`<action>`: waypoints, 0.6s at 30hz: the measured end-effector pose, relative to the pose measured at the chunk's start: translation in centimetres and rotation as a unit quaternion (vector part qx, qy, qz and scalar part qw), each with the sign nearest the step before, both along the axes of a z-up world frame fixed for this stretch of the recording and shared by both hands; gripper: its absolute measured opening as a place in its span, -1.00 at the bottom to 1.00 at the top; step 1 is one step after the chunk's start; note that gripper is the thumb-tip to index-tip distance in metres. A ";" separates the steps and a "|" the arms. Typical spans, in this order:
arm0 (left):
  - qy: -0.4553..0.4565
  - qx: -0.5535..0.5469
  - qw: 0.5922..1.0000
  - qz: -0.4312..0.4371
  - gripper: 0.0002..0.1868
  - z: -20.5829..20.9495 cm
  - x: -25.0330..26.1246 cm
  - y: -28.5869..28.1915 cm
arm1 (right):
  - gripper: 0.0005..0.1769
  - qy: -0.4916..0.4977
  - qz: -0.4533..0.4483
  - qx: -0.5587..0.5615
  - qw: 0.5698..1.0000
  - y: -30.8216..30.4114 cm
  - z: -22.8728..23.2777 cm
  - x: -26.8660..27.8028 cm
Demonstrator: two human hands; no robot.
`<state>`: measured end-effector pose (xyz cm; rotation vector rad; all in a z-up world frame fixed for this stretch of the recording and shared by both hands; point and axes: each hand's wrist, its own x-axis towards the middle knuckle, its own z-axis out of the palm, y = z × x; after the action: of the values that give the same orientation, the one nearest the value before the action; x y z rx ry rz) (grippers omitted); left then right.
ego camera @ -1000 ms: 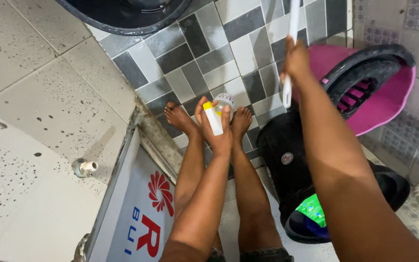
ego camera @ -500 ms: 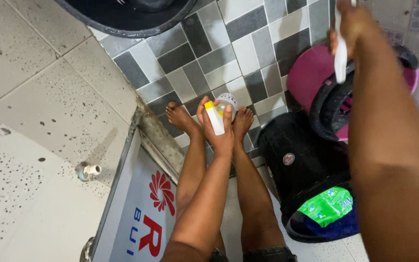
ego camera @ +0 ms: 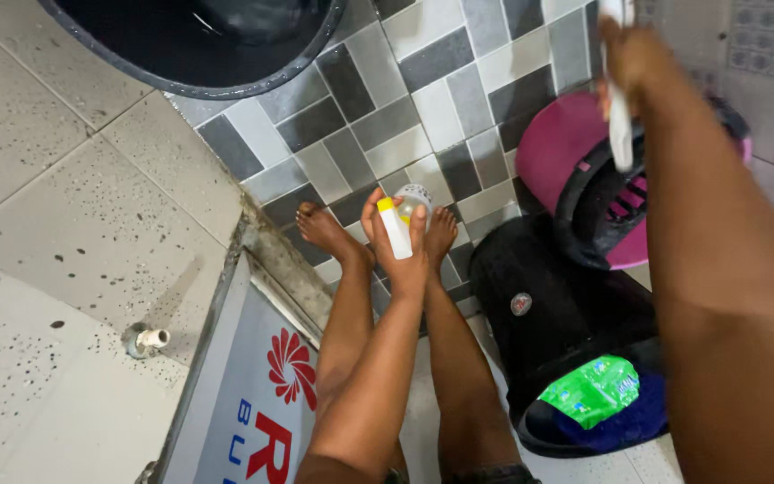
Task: The person cleans a tiled bathroom floor using a long-handled brush and a spray bottle. They scrub the floor, scoop water from a bucket with a red scoop, and pour it onto the floor and into the toilet bowl.
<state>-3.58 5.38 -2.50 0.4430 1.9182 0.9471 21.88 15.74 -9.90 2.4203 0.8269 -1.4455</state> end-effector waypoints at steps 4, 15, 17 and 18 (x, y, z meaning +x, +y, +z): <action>0.009 0.000 1.000 -0.014 -0.40 -0.2 0.3 0.1 | -0.63 -0.169 0.225 0.095 0.955 -20.6 -10.4 -12.1; 0.044 -0.004 0.997 -0.060 -0.56 -0.5 0.6 0.7 | -0.67 -0.239 0.288 0.078 0.924 -24.2 -10.6 -15.1; 0.051 -0.007 0.997 -0.060 -0.56 -0.6 0.5 0.5 | -0.66 -0.231 0.292 0.086 0.924 -25.0 -11.1 -15.7; 0.050 -0.006 0.997 -0.063 -0.56 -0.7 0.5 0.6 | -0.65 -0.232 0.290 0.092 0.924 -25.3 -11.5 -15.8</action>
<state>-3.04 5.93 -3.17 0.6077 1.9600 0.8458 6.05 -9.55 -21.39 2.2032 1.4265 -0.5696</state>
